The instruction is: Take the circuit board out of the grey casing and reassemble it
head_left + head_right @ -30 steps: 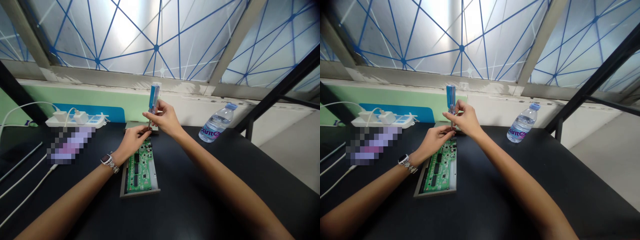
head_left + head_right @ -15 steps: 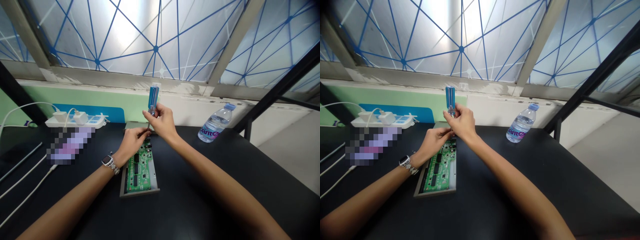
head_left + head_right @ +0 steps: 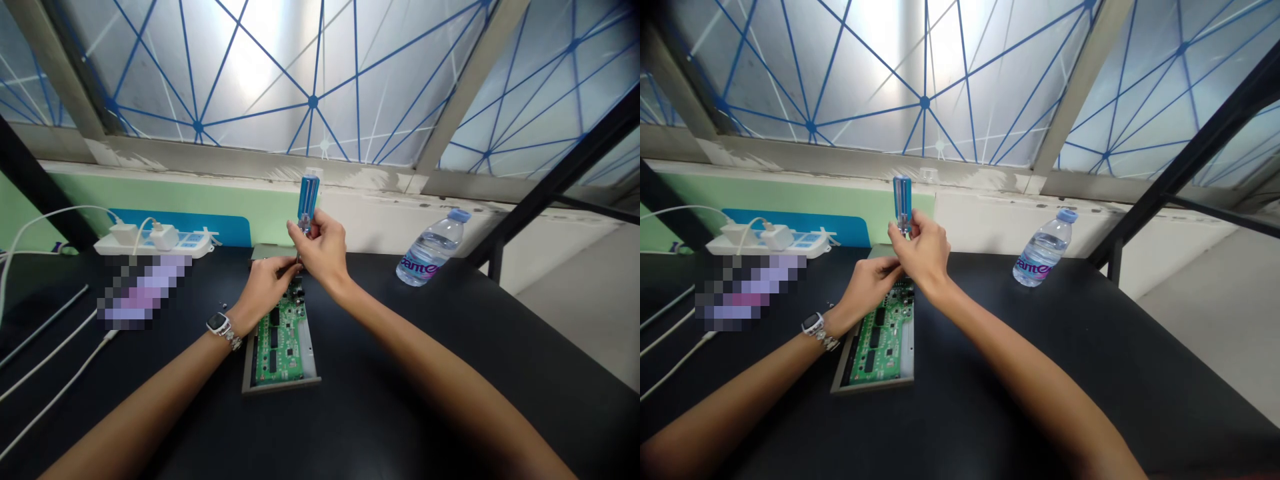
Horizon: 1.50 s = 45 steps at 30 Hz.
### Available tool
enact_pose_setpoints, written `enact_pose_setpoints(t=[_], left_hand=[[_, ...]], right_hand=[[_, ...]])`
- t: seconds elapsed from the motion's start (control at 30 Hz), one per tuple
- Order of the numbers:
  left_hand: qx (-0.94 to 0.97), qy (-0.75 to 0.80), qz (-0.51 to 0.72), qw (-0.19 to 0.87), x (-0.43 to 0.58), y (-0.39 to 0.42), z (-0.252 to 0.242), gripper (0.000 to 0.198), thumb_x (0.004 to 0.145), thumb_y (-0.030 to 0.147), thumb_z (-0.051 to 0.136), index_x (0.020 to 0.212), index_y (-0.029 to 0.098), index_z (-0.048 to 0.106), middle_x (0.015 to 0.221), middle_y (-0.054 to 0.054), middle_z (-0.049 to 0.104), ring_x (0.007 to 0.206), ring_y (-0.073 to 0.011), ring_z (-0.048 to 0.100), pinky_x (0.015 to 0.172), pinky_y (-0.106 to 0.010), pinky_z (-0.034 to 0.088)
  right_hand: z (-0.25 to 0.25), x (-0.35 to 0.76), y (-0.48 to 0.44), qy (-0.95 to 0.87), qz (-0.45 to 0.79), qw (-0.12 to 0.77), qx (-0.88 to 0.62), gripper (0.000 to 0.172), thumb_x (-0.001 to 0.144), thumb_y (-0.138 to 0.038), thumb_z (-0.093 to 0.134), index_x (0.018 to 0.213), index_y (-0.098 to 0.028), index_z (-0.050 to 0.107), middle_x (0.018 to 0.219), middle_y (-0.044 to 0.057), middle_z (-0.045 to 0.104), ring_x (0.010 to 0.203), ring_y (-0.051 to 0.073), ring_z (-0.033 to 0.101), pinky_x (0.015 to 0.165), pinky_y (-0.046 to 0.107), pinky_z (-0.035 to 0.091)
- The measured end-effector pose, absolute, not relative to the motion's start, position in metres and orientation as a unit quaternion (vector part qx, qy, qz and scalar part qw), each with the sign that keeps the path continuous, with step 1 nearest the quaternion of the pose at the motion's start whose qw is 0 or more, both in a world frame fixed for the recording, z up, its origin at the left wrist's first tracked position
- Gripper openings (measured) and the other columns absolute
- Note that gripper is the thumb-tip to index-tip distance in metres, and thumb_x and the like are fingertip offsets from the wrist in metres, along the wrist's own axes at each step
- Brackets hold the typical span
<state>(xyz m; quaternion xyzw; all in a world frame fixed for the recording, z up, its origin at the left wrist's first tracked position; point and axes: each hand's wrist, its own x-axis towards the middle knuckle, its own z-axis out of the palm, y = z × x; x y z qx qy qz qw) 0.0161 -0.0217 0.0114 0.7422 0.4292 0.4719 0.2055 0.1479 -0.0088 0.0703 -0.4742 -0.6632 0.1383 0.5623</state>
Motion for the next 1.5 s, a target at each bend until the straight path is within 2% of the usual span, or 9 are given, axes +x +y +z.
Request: enact_pose_setpoints(t=[0.27, 0.47, 0.6, 0.7, 0.9, 1.1, 1.2, 1.37, 1.5], left_hand=[[0.745, 0.429, 0.473, 0.190, 0.016, -0.023, 0.008, 0.023, 0.093, 0.033, 0.061, 0.098, 0.018, 0.077, 0.097, -0.007, 0.081, 0.084, -0.0261, 0.075, 0.081, -0.035, 0.057], [0.773, 0.407, 0.449, 0.187, -0.003, -0.021, 0.024, 0.028, 0.092, 0.031, 0.060, 0.113, 0.016, 0.071, 0.105, -0.009, 0.078, 0.092, -0.0228, 0.073, 0.088, -0.034, 0.056], [0.803, 0.451, 0.369, 0.123, -0.040, -0.017, 0.045, 0.019, 0.089, 0.034, 0.060, 0.089, 0.018, 0.072, 0.080, -0.005, 0.074, 0.069, -0.0186, 0.066, 0.066, -0.029, 0.051], [0.803, 0.498, 0.314, 0.099, -0.072, -0.015, 0.045, 0.017, 0.079, 0.035, 0.066, 0.079, 0.019, 0.070, 0.074, -0.005, 0.071, 0.064, -0.0177, 0.062, 0.060, -0.027, 0.046], [0.773, 0.570, 0.113, 0.255, -0.107, -0.018, 0.028, 0.015, 0.063, 0.036, 0.071, 0.065, 0.021, 0.071, 0.057, -0.001, 0.068, 0.054, -0.0180, 0.063, 0.051, -0.024, 0.044], [0.748, 0.602, 0.039, 0.276, -0.107, -0.019, 0.036, 0.014, 0.061, 0.032, 0.066, 0.066, 0.021, 0.073, 0.062, 0.000, 0.071, 0.064, -0.0196, 0.066, 0.058, -0.025, 0.045], [0.750, 0.596, 0.052, 0.280, -0.100, -0.022, 0.043, 0.014, 0.064, 0.033, 0.066, 0.066, 0.020, 0.072, 0.065, -0.002, 0.072, 0.068, -0.0204, 0.067, 0.062, -0.026, 0.046], [0.740, 0.525, 0.223, 0.356, -0.073, -0.028, 0.044, 0.026, 0.077, 0.043, 0.066, 0.084, 0.019, 0.071, 0.080, -0.005, 0.075, 0.077, -0.0204, 0.069, 0.071, -0.029, 0.051], [0.692, 0.495, 0.301, 0.431, -0.054, -0.029, 0.034, 0.026, 0.077, 0.040, 0.070, 0.085, 0.015, 0.071, 0.076, -0.006, 0.073, 0.073, -0.0185, 0.068, 0.072, -0.031, 0.054]], right_hand=[[0.069, 0.151, -0.007, -0.676, 0.139, 0.552, -0.467, 0.050, 0.083, -0.047, 0.068, 0.065, -0.024, 0.028, 0.058, -0.006, 0.036, 0.056, 0.013, 0.036, 0.056, 0.029, 0.031], [0.081, 0.162, -0.007, -0.699, 0.166, 0.552, -0.423, 0.045, 0.084, -0.051, 0.070, 0.069, -0.024, 0.037, 0.063, -0.003, 0.045, 0.060, 0.014, 0.045, 0.059, 0.031, 0.037], [0.089, 0.172, -0.005, -0.702, 0.220, 0.546, -0.400, 0.036, 0.087, -0.052, 0.067, 0.079, -0.024, 0.045, 0.074, 0.000, 0.056, 0.060, 0.015, 0.055, 0.058, 0.032, 0.043], [0.091, 0.175, -0.002, -0.700, 0.275, 0.535, -0.385, 0.032, 0.092, -0.052, 0.061, 0.088, -0.024, 0.046, 0.080, 0.002, 0.063, 0.055, 0.013, 0.061, 0.054, 0.031, 0.046], [0.086, 0.171, -0.001, -0.693, 0.374, 0.498, -0.363, 0.030, 0.099, -0.053, 0.050, 0.101, -0.024, 0.041, 0.079, 0.001, 0.067, 0.054, 0.013, 0.068, 0.049, 0.025, 0.049], [0.079, 0.170, 0.003, -0.691, 0.397, 0.496, -0.346, 0.028, 0.101, -0.052, 0.045, 0.101, -0.025, 0.039, 0.076, -0.001, 0.068, 0.053, 0.013, 0.069, 0.049, 0.025, 0.053], [0.078, 0.171, 0.006, -0.682, 0.409, 0.502, -0.340, 0.028, 0.101, -0.052, 0.045, 0.101, -0.025, 0.039, 0.074, -0.001, 0.067, 0.052, 0.014, 0.069, 0.049, 0.027, 0.054], [0.077, 0.172, 0.007, -0.669, 0.404, 0.518, -0.347, 0.036, 0.095, -0.056, 0.054, 0.102, -0.027, 0.034, 0.070, -0.004, 0.065, 0.045, 0.014, 0.065, 0.042, 0.025, 0.051], [0.076, 0.174, 0.009, -0.671, 0.384, 0.533, -0.344, 0.039, 0.089, -0.039, 0.066, 0.099, -0.027, 0.030, 0.068, -0.006, 0.064, 0.041, 0.013, 0.062, 0.038, 0.024, 0.050]])
